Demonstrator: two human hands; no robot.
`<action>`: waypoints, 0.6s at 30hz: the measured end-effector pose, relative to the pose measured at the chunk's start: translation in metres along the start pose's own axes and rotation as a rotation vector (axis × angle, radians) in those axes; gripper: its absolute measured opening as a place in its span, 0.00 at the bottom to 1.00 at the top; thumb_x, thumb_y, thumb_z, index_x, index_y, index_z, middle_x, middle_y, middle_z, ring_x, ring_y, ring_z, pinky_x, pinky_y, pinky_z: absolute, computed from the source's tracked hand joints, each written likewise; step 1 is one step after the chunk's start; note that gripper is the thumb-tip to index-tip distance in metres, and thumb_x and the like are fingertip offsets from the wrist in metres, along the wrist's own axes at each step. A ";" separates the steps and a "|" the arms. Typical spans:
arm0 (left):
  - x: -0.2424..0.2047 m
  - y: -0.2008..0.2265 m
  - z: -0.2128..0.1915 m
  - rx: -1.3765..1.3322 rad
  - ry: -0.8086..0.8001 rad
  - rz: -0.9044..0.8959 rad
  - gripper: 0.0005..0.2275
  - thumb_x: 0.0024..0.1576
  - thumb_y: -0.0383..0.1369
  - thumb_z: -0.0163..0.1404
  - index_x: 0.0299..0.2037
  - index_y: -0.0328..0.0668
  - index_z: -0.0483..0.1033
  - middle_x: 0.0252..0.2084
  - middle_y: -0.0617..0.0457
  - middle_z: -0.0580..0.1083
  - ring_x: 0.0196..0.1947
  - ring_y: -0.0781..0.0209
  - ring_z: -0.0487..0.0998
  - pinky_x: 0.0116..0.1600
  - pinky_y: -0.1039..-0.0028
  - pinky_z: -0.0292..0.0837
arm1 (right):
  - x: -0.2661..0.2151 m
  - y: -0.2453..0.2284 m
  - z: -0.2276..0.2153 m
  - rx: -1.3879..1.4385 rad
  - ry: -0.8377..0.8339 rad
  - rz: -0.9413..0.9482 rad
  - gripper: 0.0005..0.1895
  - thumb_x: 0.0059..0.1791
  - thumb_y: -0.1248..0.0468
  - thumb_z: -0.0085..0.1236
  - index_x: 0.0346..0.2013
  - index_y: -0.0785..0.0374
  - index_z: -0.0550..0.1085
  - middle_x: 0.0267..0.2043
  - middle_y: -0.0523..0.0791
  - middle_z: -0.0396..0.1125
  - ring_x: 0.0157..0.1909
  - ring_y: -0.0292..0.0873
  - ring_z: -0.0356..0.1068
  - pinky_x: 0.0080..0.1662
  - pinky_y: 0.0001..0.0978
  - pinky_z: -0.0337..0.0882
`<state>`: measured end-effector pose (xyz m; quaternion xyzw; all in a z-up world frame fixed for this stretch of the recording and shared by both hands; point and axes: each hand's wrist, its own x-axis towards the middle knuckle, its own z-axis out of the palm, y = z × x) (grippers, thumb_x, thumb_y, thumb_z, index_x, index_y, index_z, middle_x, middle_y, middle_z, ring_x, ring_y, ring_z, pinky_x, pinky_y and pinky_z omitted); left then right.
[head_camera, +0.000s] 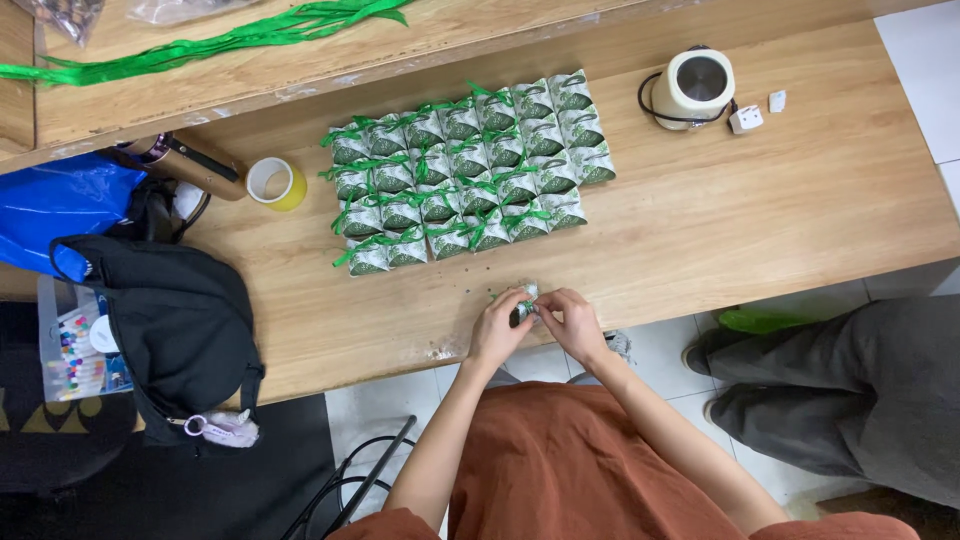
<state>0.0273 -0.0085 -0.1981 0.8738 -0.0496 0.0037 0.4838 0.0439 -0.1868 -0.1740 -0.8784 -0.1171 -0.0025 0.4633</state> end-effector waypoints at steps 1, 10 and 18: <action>0.000 0.003 -0.002 -0.021 -0.022 -0.022 0.17 0.53 0.32 0.60 0.53 0.43 0.77 0.60 0.47 0.76 0.58 0.47 0.78 0.59 0.64 0.75 | 0.001 -0.003 -0.003 -0.021 -0.030 -0.025 0.08 0.47 0.68 0.62 0.40 0.65 0.78 0.36 0.48 0.73 0.41 0.50 0.74 0.46 0.41 0.74; 0.002 -0.010 0.003 -0.031 -0.063 -0.032 0.29 0.53 0.31 0.61 0.66 0.46 0.66 0.63 0.45 0.73 0.61 0.43 0.75 0.59 0.61 0.74 | 0.013 -0.011 -0.013 -0.176 -0.144 -0.236 0.12 0.46 0.66 0.62 0.44 0.63 0.80 0.40 0.49 0.73 0.41 0.51 0.72 0.44 0.41 0.74; 0.002 -0.009 0.002 0.004 -0.097 -0.065 0.27 0.53 0.32 0.61 0.64 0.46 0.67 0.63 0.47 0.73 0.60 0.45 0.75 0.59 0.62 0.74 | 0.016 -0.002 -0.007 -0.270 -0.141 -0.409 0.07 0.45 0.65 0.64 0.36 0.63 0.80 0.37 0.48 0.74 0.41 0.49 0.73 0.47 0.42 0.73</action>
